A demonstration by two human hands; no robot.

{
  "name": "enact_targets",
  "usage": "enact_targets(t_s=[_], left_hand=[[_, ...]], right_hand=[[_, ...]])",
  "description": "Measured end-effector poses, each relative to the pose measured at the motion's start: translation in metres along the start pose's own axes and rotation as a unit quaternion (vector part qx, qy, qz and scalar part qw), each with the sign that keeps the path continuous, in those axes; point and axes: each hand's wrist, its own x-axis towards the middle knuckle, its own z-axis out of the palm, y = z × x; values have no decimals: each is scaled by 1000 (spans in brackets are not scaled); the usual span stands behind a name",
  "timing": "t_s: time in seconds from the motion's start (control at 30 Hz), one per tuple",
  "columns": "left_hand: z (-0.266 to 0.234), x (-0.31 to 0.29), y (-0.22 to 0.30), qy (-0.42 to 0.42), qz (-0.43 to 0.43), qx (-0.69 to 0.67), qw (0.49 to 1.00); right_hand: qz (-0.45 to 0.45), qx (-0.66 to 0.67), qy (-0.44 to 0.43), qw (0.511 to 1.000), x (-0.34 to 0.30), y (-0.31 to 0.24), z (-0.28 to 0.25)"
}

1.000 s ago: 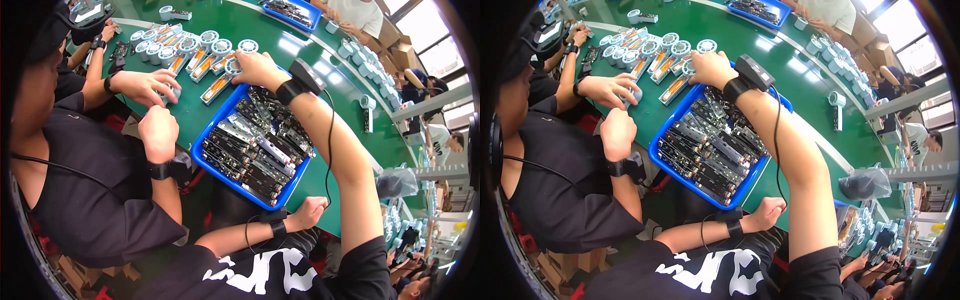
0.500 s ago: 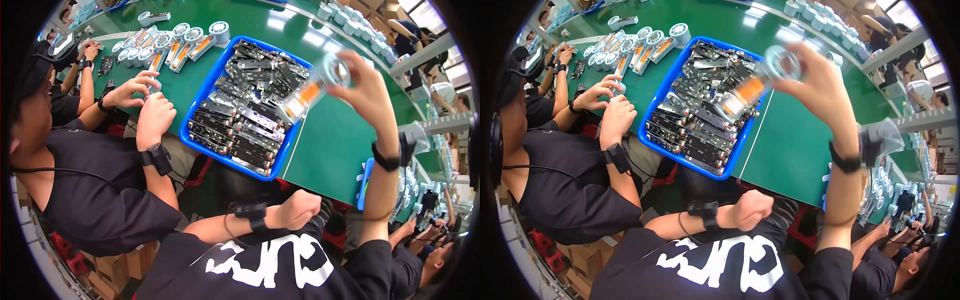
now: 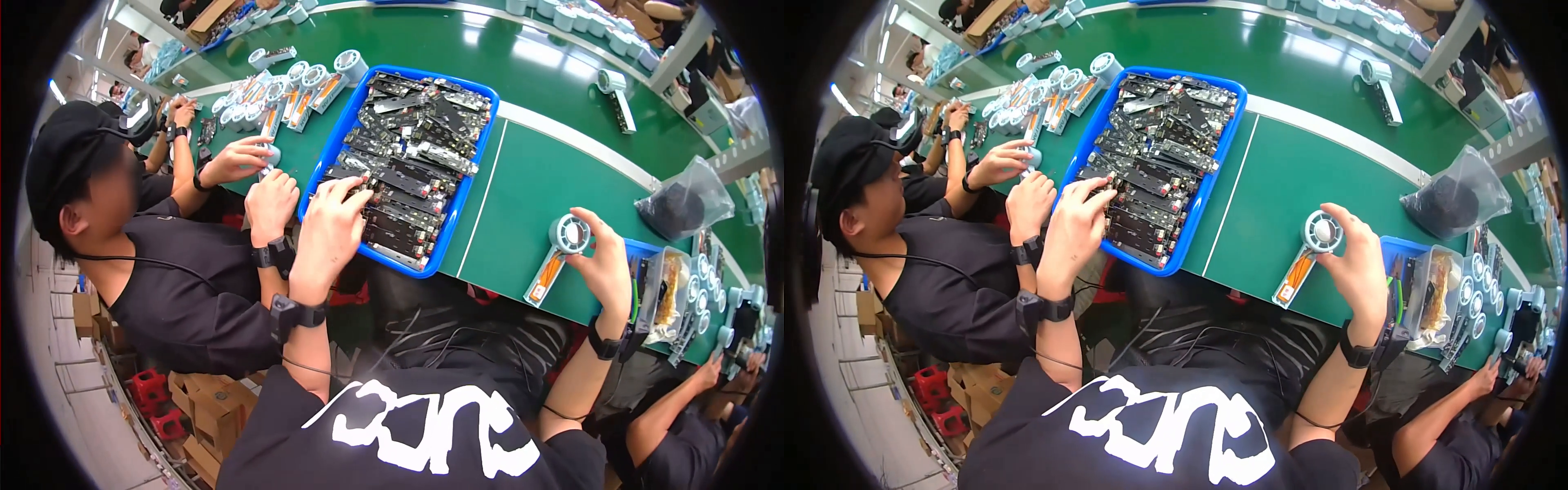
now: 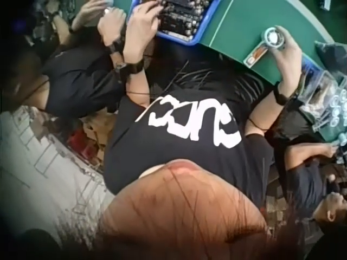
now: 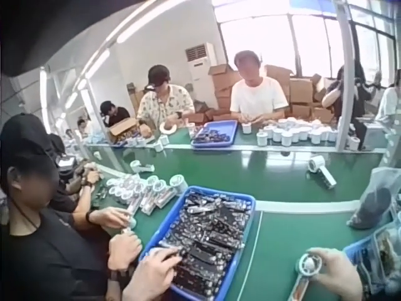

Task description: The person picks up a fan housing and a circuit board, connects the battery and fan wires to the board by hand, and then presses the circuit board into the housing. After fitting the components together, the person places the assembled fan onto the table.

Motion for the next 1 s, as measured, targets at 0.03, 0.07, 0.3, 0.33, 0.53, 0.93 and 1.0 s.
enact_targets(t_s=[0.03, 0.07, 0.3, 0.33, 0.53, 0.93, 1.0], left_hand=[[-1, -1, -7, -26, 6, 3, 1000], [-3, 0, -13, -28, 13, 3, 1000], [-33, 15, -2, -34, 40, 83, 995], [-30, 14, -9, -17, 32, 70, 997], [-6, 1, -55, 87, -103, -235, 963], [19, 1, 118, 94, -96, -617, 775], [37, -7, 139, -25, -189, -714, 674]], right_hand=[[5, 15, 9, 1000, -2, 2, 1], [12, 29, 18, 999, -4, 3, 3], [-27, 58, 109, 992, -10, 7, 19], [-15, 52, 110, 992, -17, 6, 20], [59, 198, 162, 965, -48, 1, 29], [-103, -26, 80, 991, -55, -15, 50], [-119, -33, 72, 990, -51, -10, 48]])
